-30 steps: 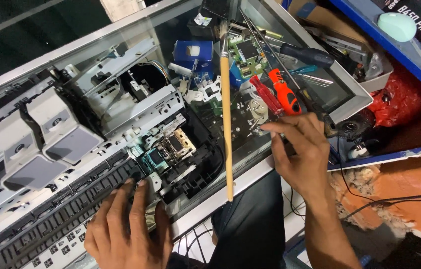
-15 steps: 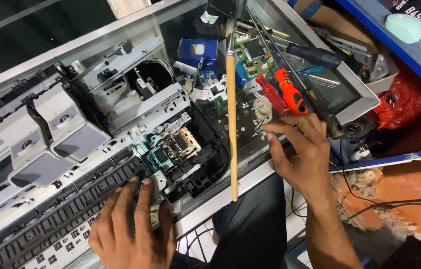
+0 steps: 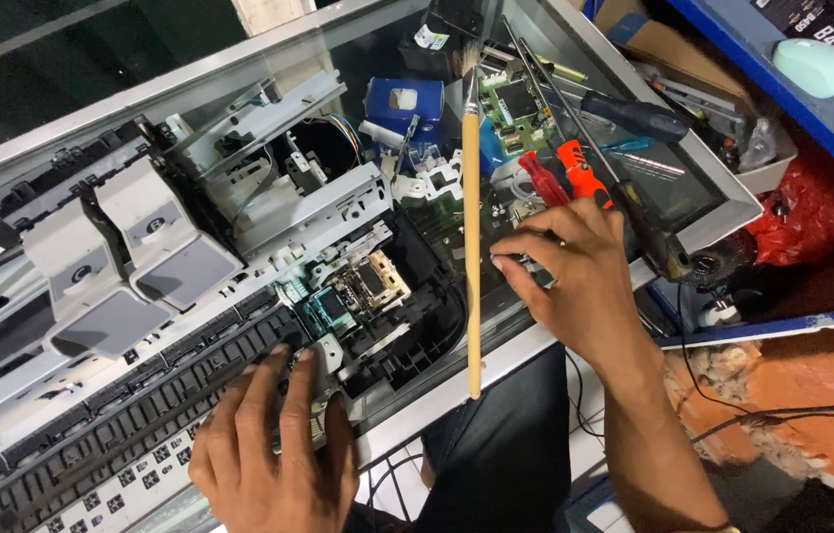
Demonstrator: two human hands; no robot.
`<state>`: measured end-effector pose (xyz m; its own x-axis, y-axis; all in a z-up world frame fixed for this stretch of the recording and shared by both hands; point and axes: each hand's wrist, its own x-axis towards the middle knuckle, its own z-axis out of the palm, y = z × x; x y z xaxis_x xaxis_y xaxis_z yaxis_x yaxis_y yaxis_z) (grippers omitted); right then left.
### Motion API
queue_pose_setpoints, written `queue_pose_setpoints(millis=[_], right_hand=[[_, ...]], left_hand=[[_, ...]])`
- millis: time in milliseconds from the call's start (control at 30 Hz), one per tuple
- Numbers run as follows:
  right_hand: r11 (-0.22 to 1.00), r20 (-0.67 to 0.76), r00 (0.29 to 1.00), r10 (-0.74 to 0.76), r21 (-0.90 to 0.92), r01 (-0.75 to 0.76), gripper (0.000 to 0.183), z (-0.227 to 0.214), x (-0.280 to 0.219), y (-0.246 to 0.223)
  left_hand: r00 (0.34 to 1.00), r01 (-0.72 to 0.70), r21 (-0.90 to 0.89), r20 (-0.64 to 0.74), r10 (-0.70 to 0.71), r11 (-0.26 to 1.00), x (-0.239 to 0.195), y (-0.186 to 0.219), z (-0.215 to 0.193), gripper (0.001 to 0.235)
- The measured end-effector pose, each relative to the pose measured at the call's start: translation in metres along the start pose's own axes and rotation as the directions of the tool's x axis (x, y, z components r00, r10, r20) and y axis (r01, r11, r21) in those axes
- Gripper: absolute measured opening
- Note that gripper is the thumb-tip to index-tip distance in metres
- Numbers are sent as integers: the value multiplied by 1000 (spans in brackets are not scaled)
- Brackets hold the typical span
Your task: The person uses a screwdriver to loosen screws on a disassembled printer, removes a metal rail, and then reattaches it. They continue to adjust internal components and secure the rail with screws.
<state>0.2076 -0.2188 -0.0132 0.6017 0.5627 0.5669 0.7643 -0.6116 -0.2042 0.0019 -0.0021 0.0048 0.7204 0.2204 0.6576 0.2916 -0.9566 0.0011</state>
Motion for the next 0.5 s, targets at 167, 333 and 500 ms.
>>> queue_pose_setpoints(millis=[167,333,500], right_hand=[[987,-99,994,47,156,-31,9,-15,6,-15],[506,49,904,425,815,-282,6,-26,-11,-22],[28,221,915,338,969,-244,12,-21,-24,-9]], left_hand=[[1000,-11,-9,-18,11,1000,0,-1,1,37],[997,-45,29,61,43,999,-3,-5,1,45],[998,-41,-30,-53,39,999,3,-1,2,36]])
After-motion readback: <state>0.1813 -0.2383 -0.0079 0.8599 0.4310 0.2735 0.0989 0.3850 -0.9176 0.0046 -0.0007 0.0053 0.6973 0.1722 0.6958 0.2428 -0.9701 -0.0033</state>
